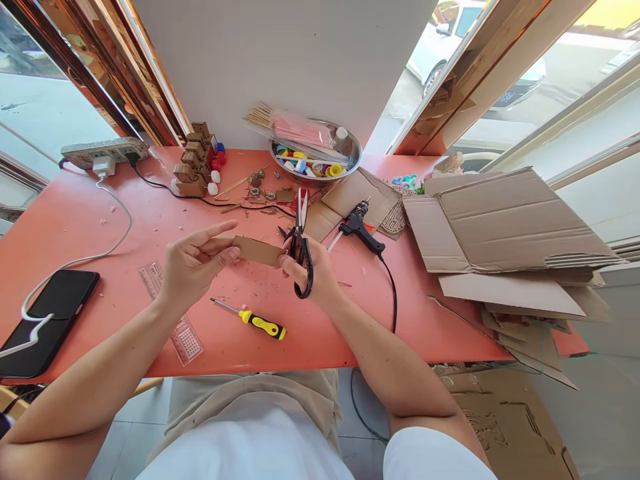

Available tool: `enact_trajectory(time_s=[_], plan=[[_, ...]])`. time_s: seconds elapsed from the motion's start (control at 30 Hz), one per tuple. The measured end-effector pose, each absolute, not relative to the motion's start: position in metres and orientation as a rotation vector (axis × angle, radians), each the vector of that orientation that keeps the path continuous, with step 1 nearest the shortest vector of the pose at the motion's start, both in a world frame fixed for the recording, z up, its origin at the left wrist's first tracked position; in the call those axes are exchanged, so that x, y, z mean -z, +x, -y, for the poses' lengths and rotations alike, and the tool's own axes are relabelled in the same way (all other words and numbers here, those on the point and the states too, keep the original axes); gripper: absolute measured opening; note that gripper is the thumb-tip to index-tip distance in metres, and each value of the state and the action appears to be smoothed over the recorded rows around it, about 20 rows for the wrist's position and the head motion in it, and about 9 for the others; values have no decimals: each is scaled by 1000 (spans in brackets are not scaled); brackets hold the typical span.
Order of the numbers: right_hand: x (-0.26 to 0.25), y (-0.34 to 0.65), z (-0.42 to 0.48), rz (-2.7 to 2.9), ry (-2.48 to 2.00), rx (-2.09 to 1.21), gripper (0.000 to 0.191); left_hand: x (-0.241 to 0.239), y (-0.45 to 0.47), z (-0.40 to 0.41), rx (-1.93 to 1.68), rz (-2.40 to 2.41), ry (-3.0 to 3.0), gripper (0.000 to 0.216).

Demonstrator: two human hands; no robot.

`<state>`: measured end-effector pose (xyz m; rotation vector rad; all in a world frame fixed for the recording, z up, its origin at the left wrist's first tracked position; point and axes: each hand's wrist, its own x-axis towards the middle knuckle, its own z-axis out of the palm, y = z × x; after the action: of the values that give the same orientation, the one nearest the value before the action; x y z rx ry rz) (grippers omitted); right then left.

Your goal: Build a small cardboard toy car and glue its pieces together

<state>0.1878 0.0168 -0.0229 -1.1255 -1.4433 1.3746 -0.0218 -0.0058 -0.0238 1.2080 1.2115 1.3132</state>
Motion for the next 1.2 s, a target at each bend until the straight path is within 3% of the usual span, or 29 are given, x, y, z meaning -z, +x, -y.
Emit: enact_trajectory(time_s=[0.23,0.4,0.57,0.8,0.87,1.2], plan=[[21,191,-15,1530,-1151,-1244,24,17,-18,4,-1268,-1209,1170,46],[15,191,-8,1677,-1104,-1175,15,16,-23,-3,-909,-1138,1195,32],[13,189,-4,1748,-1049,-1206,15,14,-24,-3,-686,-1043,1262,32],[13,198,-11,1887,-1057,-1238,55,8,-26,-5,-959,-1065,1146,46],[14,202,-13,2043,-1078,-1177,58,5,-29,-6,-1046,-1099,1100,48],[13,209,-13,2313,-1181,-954,29,4,-35,-9,-1156,-1175,1138,39]])
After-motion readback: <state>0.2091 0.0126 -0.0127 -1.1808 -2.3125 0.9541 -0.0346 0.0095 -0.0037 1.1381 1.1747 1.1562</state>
